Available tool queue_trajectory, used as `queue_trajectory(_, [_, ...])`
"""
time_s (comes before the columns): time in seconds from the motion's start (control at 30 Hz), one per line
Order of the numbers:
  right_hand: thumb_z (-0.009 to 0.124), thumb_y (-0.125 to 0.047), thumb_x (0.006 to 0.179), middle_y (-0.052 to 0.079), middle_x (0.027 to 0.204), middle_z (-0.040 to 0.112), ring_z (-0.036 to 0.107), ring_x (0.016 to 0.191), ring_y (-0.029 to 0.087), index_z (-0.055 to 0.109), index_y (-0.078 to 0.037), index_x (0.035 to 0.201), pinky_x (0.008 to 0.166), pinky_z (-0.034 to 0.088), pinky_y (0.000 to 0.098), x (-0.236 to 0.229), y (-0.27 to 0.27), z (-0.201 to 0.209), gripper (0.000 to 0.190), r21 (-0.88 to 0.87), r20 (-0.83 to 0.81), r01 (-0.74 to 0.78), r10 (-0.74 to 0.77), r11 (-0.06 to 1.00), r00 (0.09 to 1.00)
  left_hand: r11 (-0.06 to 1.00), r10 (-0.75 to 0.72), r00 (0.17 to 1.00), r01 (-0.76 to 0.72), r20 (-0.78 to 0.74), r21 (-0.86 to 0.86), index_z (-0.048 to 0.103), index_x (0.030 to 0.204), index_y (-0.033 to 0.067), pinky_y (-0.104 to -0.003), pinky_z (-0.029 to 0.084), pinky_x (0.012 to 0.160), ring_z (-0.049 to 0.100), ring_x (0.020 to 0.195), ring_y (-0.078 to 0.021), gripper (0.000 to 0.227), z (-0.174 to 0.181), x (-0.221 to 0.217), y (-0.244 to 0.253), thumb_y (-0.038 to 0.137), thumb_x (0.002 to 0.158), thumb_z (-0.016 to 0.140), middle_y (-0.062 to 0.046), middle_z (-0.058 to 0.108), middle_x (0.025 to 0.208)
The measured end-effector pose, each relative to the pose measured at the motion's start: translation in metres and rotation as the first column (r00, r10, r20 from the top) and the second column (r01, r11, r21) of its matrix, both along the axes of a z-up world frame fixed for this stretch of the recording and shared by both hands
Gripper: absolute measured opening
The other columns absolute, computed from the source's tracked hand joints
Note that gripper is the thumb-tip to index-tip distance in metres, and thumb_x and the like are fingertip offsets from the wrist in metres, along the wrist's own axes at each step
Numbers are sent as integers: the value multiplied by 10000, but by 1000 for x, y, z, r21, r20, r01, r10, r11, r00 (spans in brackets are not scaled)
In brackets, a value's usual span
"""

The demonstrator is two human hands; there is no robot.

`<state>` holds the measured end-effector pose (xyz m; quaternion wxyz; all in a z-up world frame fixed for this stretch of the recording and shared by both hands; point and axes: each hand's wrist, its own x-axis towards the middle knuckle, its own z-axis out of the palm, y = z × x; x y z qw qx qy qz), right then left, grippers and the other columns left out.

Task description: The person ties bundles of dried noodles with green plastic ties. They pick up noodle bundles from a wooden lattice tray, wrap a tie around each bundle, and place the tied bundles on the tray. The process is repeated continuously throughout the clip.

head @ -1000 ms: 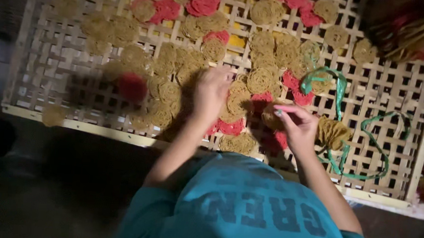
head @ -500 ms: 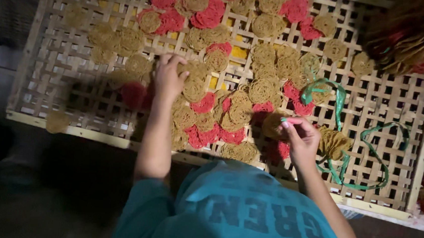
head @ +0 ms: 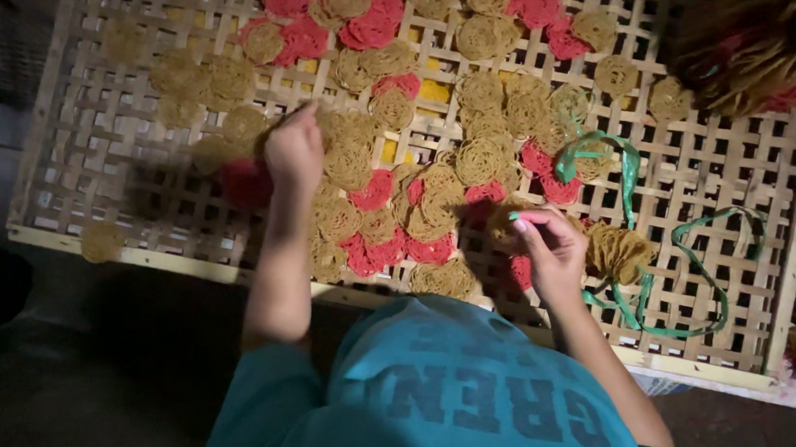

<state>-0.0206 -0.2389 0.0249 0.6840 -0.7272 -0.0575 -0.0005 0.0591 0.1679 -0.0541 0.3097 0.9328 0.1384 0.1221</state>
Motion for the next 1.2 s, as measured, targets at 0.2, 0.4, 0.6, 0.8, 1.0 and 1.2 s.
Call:
queue_trajectory(0.2, [700, -13, 980, 51, 950, 675, 591, 883, 116, 751, 15, 1032, 815, 469, 249, 1, 7, 7, 77, -135, 63, -39, 48, 990, 997, 995, -29, 926, 61, 378, -73, 701, 1269, 70, -366, 574, 1074, 727, 1202, -291, 260, -5, -5, -23, 128, 1037, 599, -130, 745, 1269])
queue_trajectory(0.4, [698, -52, 972, 10, 927, 631, 604, 788, 83, 755, -11, 1027, 685, 520, 239, -1, 3, 8, 90, 44, -117, -13, 18, 999, 993, 980, -107, 993, 96, 57, 173, 734, 1175, 43, -485, 502, 866, 649, 1021, -421, 320, 20, 1, -15, 222, 914, 692, -210, 718, 1130])
queue_trajectory(0.6, [685, -38, 1004, 48, 981, 698, 655, 783, 102, 740, 14, 1041, 753, 517, 247, 17, -12, 3, 85, 94, -118, 51, -39, 994, 992, 984, -132, 933, 165, 334, -70, 719, 1293, 57, -404, 566, 936, 694, 1085, -344, 261, 46, -7, -46, 111, 1066, 604, -182, 716, 1194])
queue_trajectory(0.8, [734, -16, 996, 82, 1046, 697, 645, 982, 157, 751, 14, 1051, 891, 503, 295, 42, -10, 29, 65, -174, 146, -135, 161, 975, 976, 939, -334, 917, 344, 220, -5, 650, 1324, 98, -377, 575, 801, 682, 948, -231, 542, 76, -42, -139, 310, 840, 769, -119, 653, 1240])
queue_trajectory(1.0, [737, -71, 978, 51, 928, 697, 648, 863, 141, 790, -58, 1103, 789, 514, 275, 50, 10, 41, 137, -271, -2, -287, 298, 919, 955, 714, -597, 798, 576, 85, -398, 733, 1186, 63, -392, 550, 817, 664, 901, -256, 291, 42, -69, -229, 223, 955, 658, -115, 677, 1051])
queue_trajectory(1.2, [660, -12, 1026, 85, 1146, 647, 644, 1026, 172, 720, -109, 1281, 886, 522, 297, 12, -31, 39, 280, -425, 162, 162, -101, 891, 982, 399, -427, 904, 204, 16, -894, 706, 1164, -7, -342, 613, 904, 709, 1060, -194, 285, -2, -78, -221, 148, 1095, 477, -92, 712, 1243])
